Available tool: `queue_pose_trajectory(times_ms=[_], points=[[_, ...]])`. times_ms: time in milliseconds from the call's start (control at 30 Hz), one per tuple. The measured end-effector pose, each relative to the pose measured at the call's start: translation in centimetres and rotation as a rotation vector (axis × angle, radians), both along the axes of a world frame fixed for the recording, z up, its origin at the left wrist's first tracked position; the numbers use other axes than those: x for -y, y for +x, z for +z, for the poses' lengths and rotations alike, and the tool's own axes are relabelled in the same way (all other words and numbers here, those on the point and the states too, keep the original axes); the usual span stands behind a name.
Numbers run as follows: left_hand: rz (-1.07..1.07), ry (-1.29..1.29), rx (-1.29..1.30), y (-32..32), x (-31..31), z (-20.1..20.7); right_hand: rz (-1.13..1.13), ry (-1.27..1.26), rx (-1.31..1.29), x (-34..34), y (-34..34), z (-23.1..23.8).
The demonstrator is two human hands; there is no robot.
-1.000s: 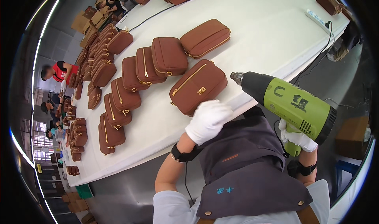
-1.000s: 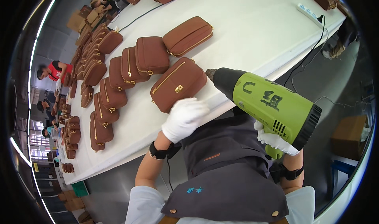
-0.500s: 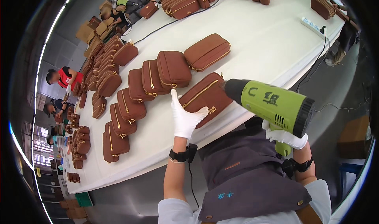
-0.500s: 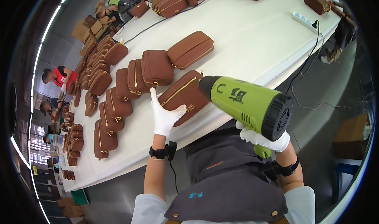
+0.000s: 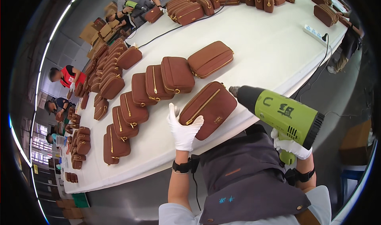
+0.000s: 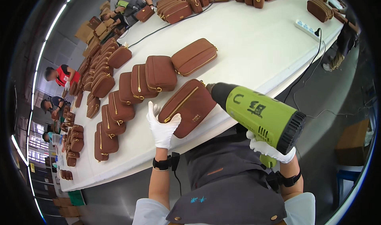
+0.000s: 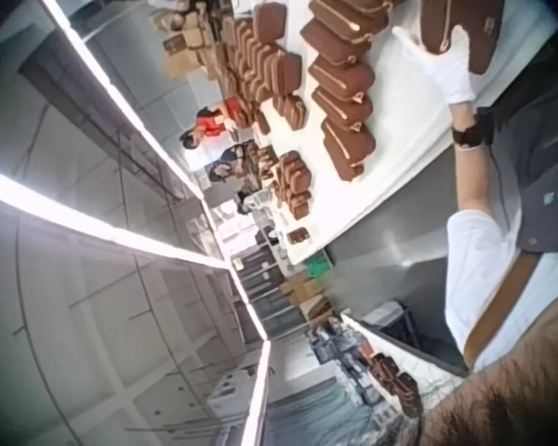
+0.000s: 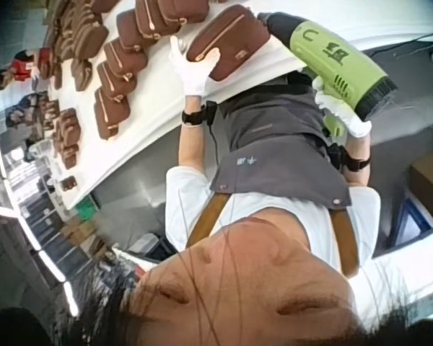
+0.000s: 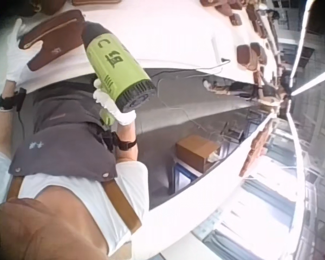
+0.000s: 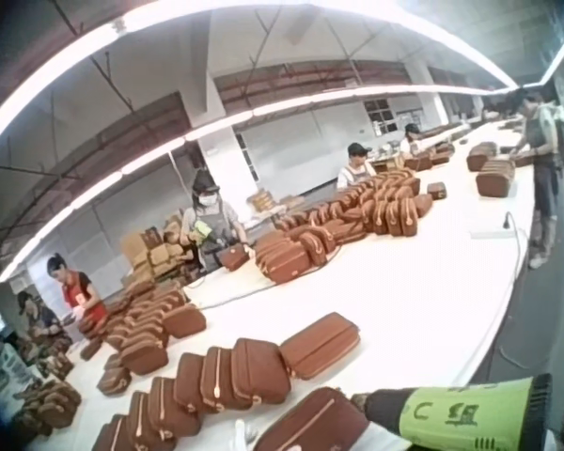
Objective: The person uses a green heat gun to apply heat to the edges and seams of brown zippered pouches on a white table. They hold each pouch with a gloved hand, rotate it to treat different sides, and place it back on the table after heating.
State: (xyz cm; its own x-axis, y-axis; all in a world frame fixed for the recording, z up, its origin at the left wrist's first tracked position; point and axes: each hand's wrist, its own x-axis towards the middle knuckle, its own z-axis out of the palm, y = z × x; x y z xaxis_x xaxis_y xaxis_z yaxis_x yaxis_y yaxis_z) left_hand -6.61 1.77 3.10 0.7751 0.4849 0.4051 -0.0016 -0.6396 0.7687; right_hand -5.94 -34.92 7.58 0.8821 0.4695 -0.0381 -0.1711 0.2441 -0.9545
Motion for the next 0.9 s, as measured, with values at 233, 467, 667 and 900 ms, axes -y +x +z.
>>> queue_pose_trajectory(times_ms=[233, 467, 667, 900], points=[[-0.095, -0.466, -0.383, 0.5, -3.2, -0.9, 0.014, 0.13, -0.047, 0.6, -0.7, -1.3], [-0.156, -1.495, -0.304, 0.8, -4.6, -0.7, 0.044, 0.068, -0.125, 0.7, -0.6, -1.2], [-0.502, -0.636, -0.409, -1.9, -5.7, -2.4, 0.028, 0.244, -0.207, -0.1, -0.1, -0.6], [-0.035, -0.174, -0.077, -2.4, -2.8, 3.6, 0.017, 0.058, -0.159, -0.4, 0.8, 0.0]])
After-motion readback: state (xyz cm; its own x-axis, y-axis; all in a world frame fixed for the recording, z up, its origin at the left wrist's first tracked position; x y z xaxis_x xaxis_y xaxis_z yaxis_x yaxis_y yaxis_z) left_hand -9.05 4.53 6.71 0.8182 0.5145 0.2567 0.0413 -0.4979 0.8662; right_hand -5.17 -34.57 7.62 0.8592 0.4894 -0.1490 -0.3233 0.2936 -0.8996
